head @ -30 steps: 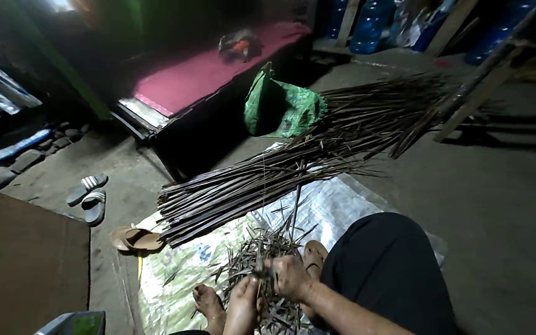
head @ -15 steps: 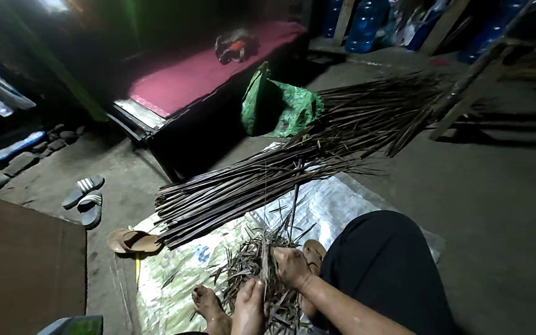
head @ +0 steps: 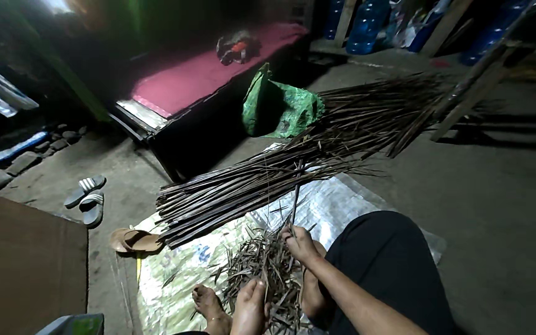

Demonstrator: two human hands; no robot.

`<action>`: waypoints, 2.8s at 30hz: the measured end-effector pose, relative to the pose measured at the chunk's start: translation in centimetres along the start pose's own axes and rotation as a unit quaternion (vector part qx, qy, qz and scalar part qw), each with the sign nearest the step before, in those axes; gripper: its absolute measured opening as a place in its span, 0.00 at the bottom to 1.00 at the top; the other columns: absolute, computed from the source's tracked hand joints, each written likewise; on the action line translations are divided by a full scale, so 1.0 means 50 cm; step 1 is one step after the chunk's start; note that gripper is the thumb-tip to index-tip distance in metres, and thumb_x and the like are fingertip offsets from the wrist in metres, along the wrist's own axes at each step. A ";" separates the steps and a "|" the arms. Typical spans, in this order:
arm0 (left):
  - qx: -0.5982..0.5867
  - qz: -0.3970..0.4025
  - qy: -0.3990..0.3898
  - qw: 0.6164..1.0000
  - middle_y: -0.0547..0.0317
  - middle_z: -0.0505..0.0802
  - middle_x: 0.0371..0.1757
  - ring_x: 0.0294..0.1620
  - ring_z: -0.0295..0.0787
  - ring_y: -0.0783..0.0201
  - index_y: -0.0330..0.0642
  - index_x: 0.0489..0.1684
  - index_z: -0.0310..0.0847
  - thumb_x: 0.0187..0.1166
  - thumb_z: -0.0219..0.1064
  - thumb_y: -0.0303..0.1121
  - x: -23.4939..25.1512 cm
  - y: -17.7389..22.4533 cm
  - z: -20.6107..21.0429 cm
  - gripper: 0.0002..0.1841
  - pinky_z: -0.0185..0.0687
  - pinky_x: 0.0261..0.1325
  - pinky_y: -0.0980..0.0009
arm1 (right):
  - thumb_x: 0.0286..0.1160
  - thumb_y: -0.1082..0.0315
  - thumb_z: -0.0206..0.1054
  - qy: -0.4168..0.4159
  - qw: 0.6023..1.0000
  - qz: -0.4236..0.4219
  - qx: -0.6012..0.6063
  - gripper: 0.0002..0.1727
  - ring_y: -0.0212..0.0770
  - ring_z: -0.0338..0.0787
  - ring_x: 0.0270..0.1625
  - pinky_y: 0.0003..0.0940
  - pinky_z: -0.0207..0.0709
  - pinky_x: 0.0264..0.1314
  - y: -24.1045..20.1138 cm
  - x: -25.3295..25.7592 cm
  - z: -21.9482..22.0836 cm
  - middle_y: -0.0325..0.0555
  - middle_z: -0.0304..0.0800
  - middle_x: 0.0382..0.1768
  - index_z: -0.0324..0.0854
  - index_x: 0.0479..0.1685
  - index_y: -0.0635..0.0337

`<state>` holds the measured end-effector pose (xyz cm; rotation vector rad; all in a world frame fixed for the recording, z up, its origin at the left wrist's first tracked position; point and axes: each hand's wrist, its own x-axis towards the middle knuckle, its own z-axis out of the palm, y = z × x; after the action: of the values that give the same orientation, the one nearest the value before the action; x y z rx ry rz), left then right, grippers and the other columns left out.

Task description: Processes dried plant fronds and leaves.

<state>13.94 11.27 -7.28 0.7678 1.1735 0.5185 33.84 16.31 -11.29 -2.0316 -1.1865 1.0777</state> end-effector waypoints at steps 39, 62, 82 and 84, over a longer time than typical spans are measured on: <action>-0.015 -0.021 0.008 1.000 0.69 0.73 0.14 0.08 0.64 0.78 0.40 0.39 0.75 0.96 0.41 0.32 0.004 0.008 -0.011 0.17 0.62 0.11 0.83 | 0.76 0.74 0.61 -0.130 0.968 -0.085 -0.195 0.20 0.64 0.90 0.64 0.64 0.76 0.69 -0.035 -0.047 0.011 0.65 0.92 0.56 0.86 0.66 0.64; 0.000 -0.023 -0.002 1.000 0.70 0.73 0.14 0.09 0.61 0.79 0.42 0.35 0.75 0.94 0.43 0.29 -0.008 0.002 0.007 0.16 0.58 0.12 0.84 | 0.86 0.69 0.57 -0.074 0.982 -0.011 -0.172 0.18 0.63 0.89 0.65 0.60 0.76 0.71 -0.008 -0.003 0.015 0.66 0.91 0.58 0.83 0.68 0.64; 0.020 -0.020 0.071 0.997 0.67 0.75 0.16 0.11 0.66 0.76 0.40 0.35 0.76 0.95 0.46 0.32 0.023 -0.002 -0.014 0.16 0.64 0.15 0.81 | 0.75 0.73 0.61 -0.240 0.943 -0.129 -0.192 0.16 0.67 0.90 0.58 0.67 0.77 0.61 -0.059 -0.101 0.043 0.68 0.91 0.50 0.83 0.58 0.71; 0.018 -0.027 0.076 0.997 0.68 0.75 0.16 0.11 0.65 0.77 0.41 0.34 0.74 0.93 0.46 0.28 0.022 0.004 -0.012 0.14 0.62 0.14 0.83 | 0.74 0.73 0.62 -0.233 0.939 -0.149 -0.206 0.13 0.66 0.91 0.56 0.66 0.78 0.59 -0.063 -0.120 0.059 0.67 0.92 0.47 0.84 0.50 0.73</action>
<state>13.71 12.35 -7.90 0.7352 1.3437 0.5197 28.18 12.61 -8.27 -1.8361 -2.0389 1.2735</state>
